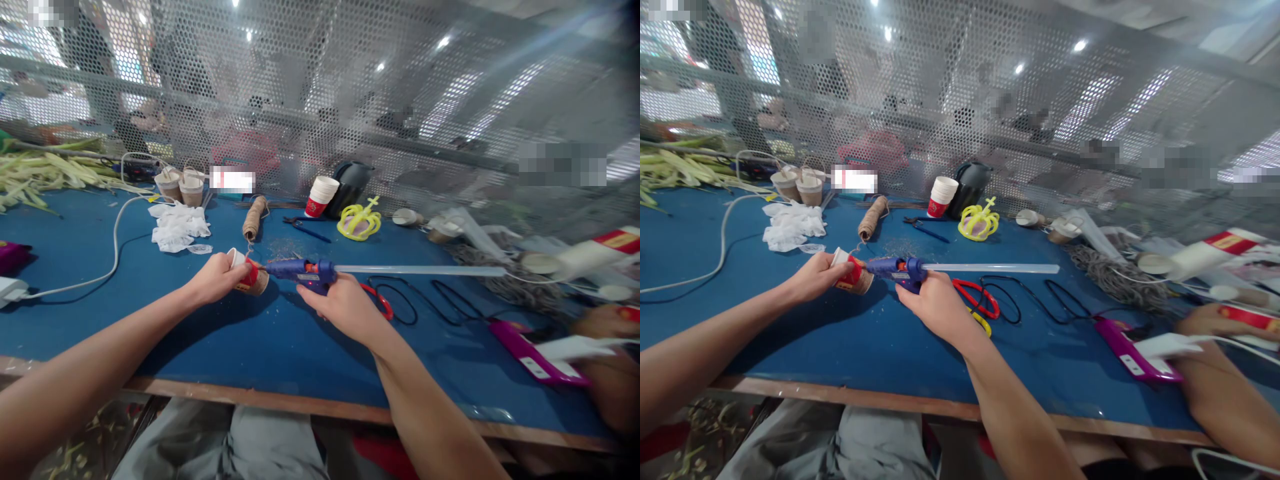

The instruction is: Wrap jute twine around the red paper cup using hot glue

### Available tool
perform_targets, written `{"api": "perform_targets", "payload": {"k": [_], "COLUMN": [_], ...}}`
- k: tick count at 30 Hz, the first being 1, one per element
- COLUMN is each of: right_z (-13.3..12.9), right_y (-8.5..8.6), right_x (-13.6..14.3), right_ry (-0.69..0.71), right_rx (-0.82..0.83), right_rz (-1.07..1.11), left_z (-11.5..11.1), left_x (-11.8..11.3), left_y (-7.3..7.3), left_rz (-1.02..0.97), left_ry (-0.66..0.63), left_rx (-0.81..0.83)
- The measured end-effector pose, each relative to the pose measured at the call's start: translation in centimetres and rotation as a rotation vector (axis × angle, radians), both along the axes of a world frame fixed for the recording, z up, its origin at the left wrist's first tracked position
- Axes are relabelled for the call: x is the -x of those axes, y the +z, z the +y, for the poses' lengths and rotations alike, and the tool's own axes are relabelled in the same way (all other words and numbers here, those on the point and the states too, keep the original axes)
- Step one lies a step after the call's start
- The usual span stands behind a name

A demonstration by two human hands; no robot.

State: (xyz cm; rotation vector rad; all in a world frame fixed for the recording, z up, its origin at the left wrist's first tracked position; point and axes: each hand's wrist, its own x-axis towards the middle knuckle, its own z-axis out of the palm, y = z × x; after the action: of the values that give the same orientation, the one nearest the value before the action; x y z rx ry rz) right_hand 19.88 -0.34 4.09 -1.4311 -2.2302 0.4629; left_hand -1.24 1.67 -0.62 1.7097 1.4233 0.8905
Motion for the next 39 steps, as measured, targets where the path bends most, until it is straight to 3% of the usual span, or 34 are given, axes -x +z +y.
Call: {"api": "perform_targets", "payload": {"k": [39], "right_z": [-0.23], "right_y": [0.18], "right_x": [0.03], "right_ry": [0.001], "right_rx": [-0.001], "right_rz": [-0.006], "left_z": [0.25], "left_x": [0.01], "left_y": [-0.36], "left_rz": [0.013], "left_ry": [0.008], "left_rx": [0.014]}}
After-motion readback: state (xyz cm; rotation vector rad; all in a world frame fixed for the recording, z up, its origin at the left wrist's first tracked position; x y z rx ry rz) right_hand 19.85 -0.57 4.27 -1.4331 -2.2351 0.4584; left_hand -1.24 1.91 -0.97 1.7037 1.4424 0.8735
